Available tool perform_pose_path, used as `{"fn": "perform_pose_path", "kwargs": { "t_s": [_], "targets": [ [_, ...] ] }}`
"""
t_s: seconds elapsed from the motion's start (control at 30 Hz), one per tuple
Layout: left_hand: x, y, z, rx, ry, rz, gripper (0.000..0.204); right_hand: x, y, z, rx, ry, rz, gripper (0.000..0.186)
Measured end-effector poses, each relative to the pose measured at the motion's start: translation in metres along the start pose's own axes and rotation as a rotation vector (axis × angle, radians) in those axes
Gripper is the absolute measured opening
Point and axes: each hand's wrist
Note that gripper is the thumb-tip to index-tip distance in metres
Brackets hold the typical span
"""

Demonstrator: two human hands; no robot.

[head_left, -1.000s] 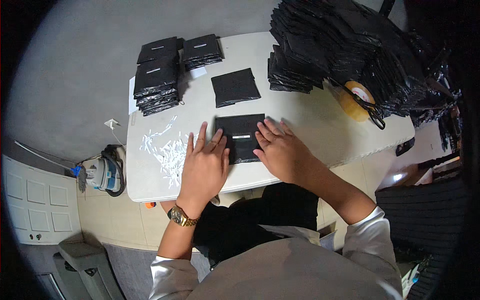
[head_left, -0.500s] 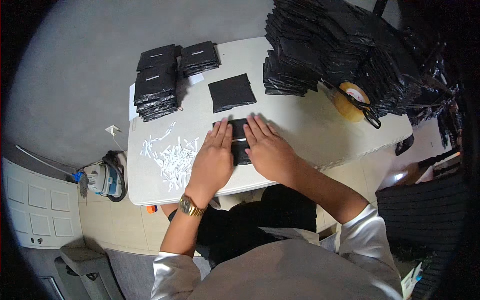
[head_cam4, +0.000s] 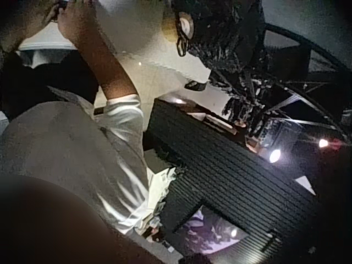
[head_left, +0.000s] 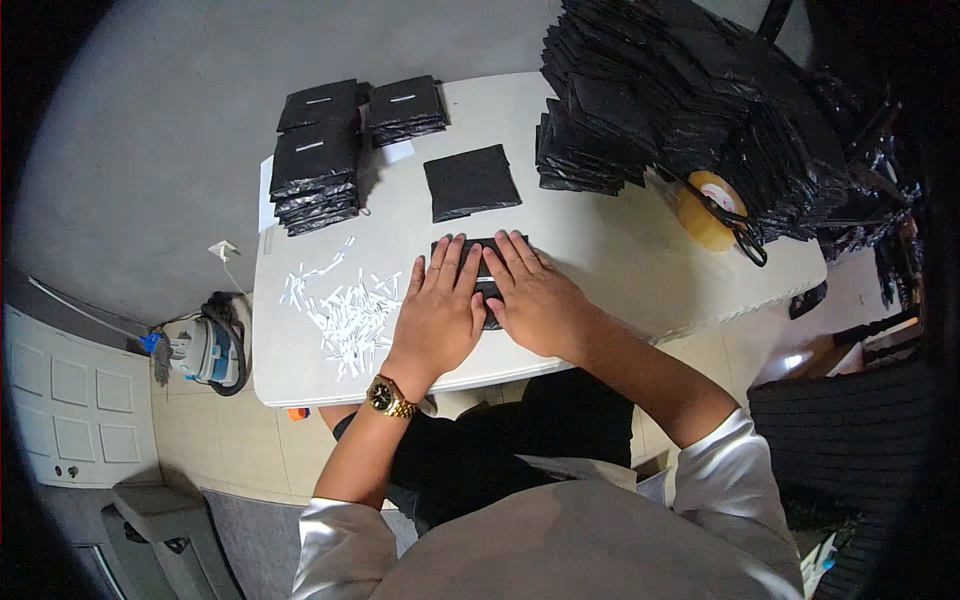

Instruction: Applying small white labels to black plastic mailer bags on a table.

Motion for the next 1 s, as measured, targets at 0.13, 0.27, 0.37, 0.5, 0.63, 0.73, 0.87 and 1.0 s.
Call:
{"fn": "perform_pose_path", "kwargs": {
  "t_s": [0.13,0.27,0.37,0.5,0.63,0.73,0.87,1.0],
  "targets": [
    [-0.002,-0.003,0.001,0.008,0.013,-0.015,0.063,0.002,0.0,0.003,0.003,0.002,0.014,0.072],
    [-0.002,-0.006,0.001,0.039,0.012,-0.028,0.064,0.004,0.003,0.007,-0.029,-0.022,0.019,0.073],
    [-0.002,-0.004,0.003,0.067,0.017,-0.02,0.064,0.006,0.006,0.01,-0.036,-0.019,0.009,0.074],
    [0.002,0.015,0.009,0.125,0.07,0.244,0.058,0.011,0.018,0.018,-0.072,-0.025,-0.063,0.077],
    [0.009,0.038,0.022,0.171,0.31,0.328,0.047,0.005,0.041,0.036,-0.067,-0.097,-0.16,0.081],
    [0.006,0.033,0.023,0.181,0.269,0.41,0.041,-0.003,0.057,0.039,-0.196,-0.127,-0.19,0.082],
    [0.005,0.03,0.017,0.161,0.24,0.567,0.041,0.004,0.038,0.028,-0.027,-0.086,-0.29,0.08],
    [-0.009,0.027,0.013,0.166,0.218,0.898,0.034,0.017,0.043,0.016,-0.049,-0.078,-0.633,0.079]
  ]
}}
Point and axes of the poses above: each hand's wrist, its own z-axis away from the middle knuckle, its own y-axis out of the back of the hand, x = y × z, and after that the axes turned 14 degrees about -x, right-handed
